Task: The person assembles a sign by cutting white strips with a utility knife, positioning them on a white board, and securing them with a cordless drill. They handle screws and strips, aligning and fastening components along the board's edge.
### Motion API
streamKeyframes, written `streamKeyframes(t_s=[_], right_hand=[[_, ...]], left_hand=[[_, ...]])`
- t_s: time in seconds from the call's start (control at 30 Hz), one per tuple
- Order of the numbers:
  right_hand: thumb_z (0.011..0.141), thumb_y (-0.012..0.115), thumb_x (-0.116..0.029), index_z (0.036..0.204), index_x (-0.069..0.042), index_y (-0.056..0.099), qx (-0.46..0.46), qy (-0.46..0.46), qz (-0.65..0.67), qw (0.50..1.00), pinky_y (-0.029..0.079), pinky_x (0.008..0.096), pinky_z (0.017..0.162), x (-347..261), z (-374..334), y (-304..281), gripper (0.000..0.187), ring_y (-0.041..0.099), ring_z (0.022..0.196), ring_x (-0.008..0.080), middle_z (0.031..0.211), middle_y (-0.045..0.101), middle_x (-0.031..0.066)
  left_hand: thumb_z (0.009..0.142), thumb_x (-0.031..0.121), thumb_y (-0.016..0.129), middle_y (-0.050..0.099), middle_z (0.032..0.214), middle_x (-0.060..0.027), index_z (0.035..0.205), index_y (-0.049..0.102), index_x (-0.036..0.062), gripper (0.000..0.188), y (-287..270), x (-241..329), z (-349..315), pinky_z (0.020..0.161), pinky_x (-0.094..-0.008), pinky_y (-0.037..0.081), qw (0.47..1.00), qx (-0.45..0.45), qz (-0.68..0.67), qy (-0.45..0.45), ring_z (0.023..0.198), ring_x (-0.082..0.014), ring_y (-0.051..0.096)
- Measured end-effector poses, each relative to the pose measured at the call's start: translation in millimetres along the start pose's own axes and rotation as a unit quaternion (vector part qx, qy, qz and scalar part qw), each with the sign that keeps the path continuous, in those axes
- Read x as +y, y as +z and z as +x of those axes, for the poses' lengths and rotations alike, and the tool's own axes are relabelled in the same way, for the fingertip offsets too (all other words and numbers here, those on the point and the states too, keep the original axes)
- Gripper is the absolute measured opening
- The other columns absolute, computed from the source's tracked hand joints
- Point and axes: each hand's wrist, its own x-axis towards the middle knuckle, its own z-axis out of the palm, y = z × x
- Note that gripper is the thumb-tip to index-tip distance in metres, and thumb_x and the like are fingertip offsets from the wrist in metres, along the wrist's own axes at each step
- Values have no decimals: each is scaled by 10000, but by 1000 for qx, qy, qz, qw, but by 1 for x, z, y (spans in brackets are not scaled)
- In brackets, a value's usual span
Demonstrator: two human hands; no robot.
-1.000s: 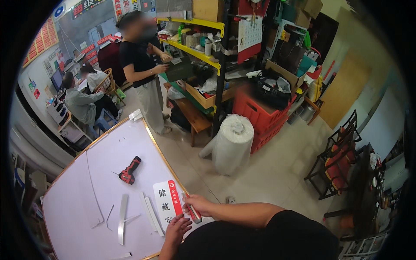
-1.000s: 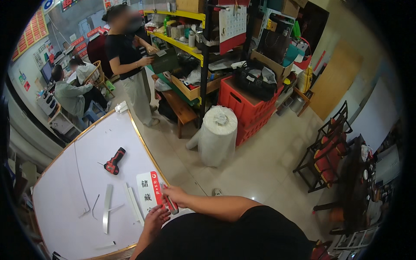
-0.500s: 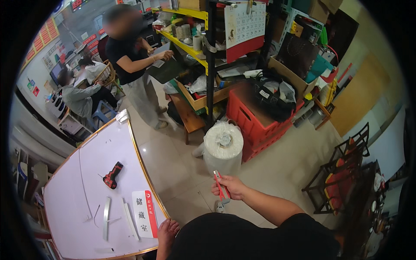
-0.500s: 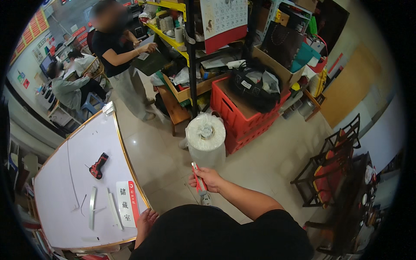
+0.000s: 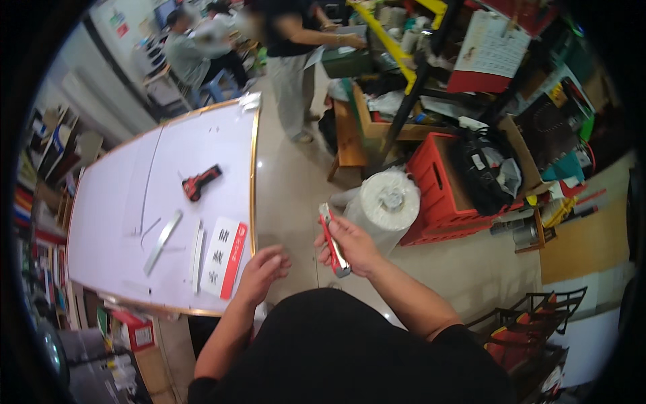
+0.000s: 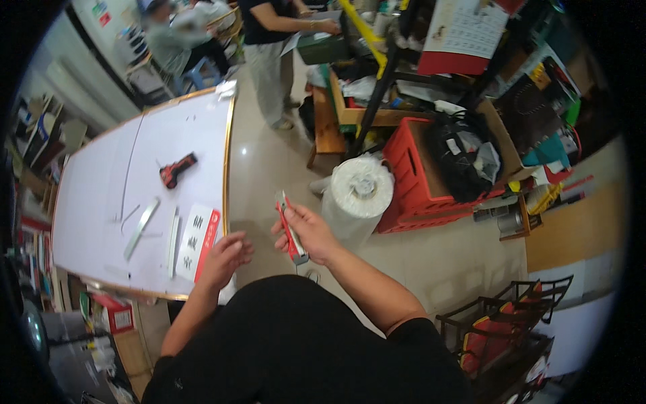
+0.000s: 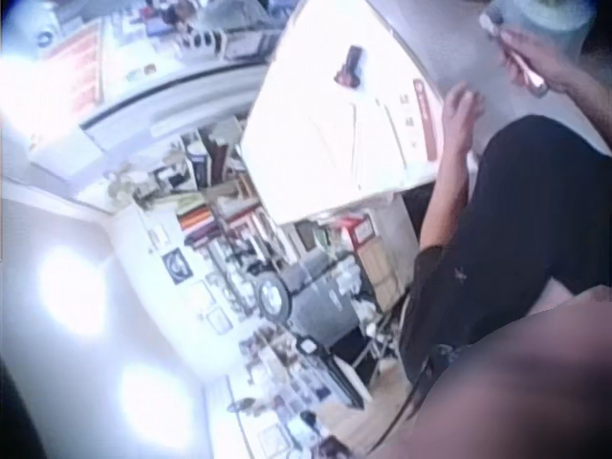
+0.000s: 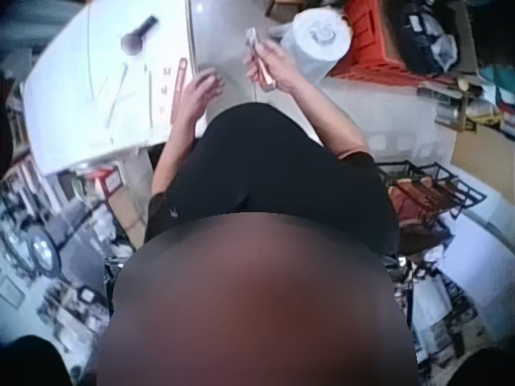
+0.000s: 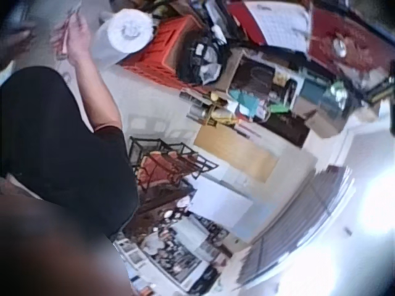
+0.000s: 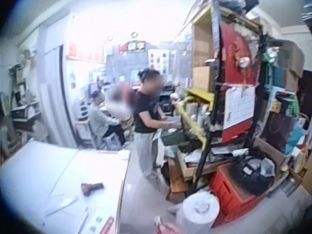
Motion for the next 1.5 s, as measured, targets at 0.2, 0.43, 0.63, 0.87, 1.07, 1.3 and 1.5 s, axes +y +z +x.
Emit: streamKeyframes(t_s=[0.2,0.43,0.63,0.87,1.07,1.3,1.5], right_hand=[[1086,482,-371,1260,-43,577,-72,17,44,996,592,296,587,-5,-7,17,383,719,693,205,950,701,124],[1091,428,-426,1131,-36,601,-54,101,-4,993,605,337,606,14,-19,16,428,715,692,228,898,703,141],[1026,438,-631,911,-27,627,-14,162,-25,986,563,311,561,12,-38,19,643,697,641,217,739,665,99],[982,461,-702,818,-40,624,15,98,-150,984,516,313,482,-20,-33,25,701,620,501,184,622,609,74],[1028,363,-667,1019,-38,641,-19,160,-84,983,541,327,525,-24,3,15,688,690,624,216,832,706,128],[1046,451,-574,1172,19,583,-61,135,-63,987,524,274,519,-14,52,27,620,678,635,173,857,677,120],[979,619,-556,876,-96,591,-47,128,-295,946,458,253,465,5,94,51,473,572,537,90,704,623,28]], left_hand=[[1032,235,600,633,1248,-122,1393,531,5,434,62,32,12,937,-364,514,992,-102,-23,76,1099,-209,627],[1049,279,556,617,972,-4,1361,561,16,408,78,19,22,679,-210,430,989,-137,21,45,767,-64,521],[1000,190,661,690,1110,-81,1249,626,24,301,76,2,30,936,-371,504,981,-171,-76,41,1043,-199,637],[976,196,699,674,1181,-89,1229,631,40,305,82,2,43,975,-422,483,977,-160,-107,92,1098,-240,635],[1081,366,480,625,1255,-49,1357,524,118,374,60,35,40,1004,-455,464,955,-6,-250,161,1203,-235,585],[1066,325,534,637,1286,-45,1346,544,120,347,-2,51,40,1000,-406,478,937,42,-294,185,1221,-222,597],[1075,392,476,640,1241,-110,1326,540,104,387,-12,45,75,1029,-463,466,923,28,-348,161,1199,-280,598]])
